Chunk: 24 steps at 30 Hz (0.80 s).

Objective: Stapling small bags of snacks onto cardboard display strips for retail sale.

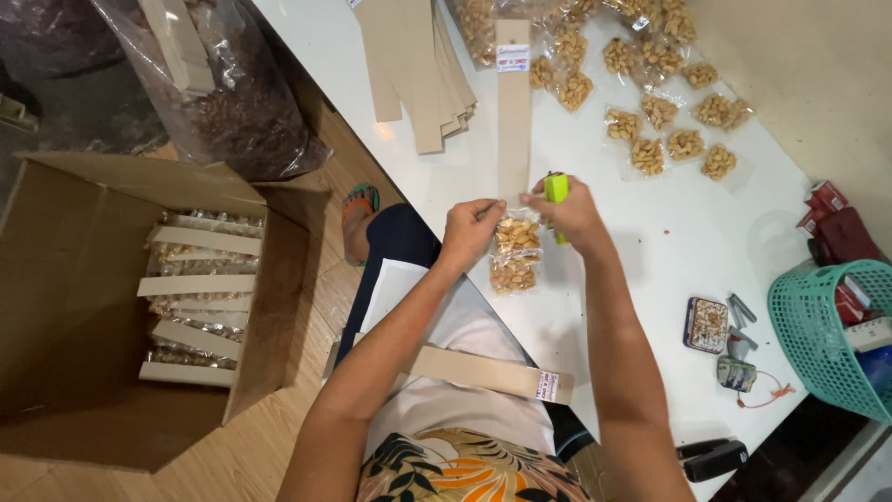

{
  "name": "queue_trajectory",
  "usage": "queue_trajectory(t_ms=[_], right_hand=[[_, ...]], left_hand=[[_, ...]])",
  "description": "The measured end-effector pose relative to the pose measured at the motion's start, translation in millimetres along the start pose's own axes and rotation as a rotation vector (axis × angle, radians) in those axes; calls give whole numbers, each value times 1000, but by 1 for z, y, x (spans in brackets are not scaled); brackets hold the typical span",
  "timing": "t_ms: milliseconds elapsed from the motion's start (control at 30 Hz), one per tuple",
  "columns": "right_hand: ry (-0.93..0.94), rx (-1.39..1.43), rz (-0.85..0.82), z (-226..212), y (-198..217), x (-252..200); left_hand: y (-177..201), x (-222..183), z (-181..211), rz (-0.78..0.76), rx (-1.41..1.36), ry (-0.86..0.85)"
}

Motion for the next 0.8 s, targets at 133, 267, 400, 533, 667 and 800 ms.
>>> queue_trajectory(t_ms=[133,267,400,533,667,800], right_hand=[[-2,312,338,2,7,10],[60,524,606,-39,-15,-11],[71,421,631,-27,-10,0],[100,479,701,-17,-12,19],[65,566,723,-6,-17,27],[122,160,432,38,21,67]], left_hand=[[0,-10,17,-21,82,-124],[-8,-19,37,-99,163,-254],[-11,-22,45,-126,211,-339],[-12,-22,54,-170,262,-365],[-17,-9,36,-160,316,-299],[-11,15,-19,-103,171,-105]])
Point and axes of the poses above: each hand's wrist, its own x-axis towards the middle knuckle, its own y-axis out of the back of the hand, z = x × y, the point moved 2 cm from there along x, towards the middle knuckle, and after that the axes turned 2 degrees about -z, right-handed, at the moved point
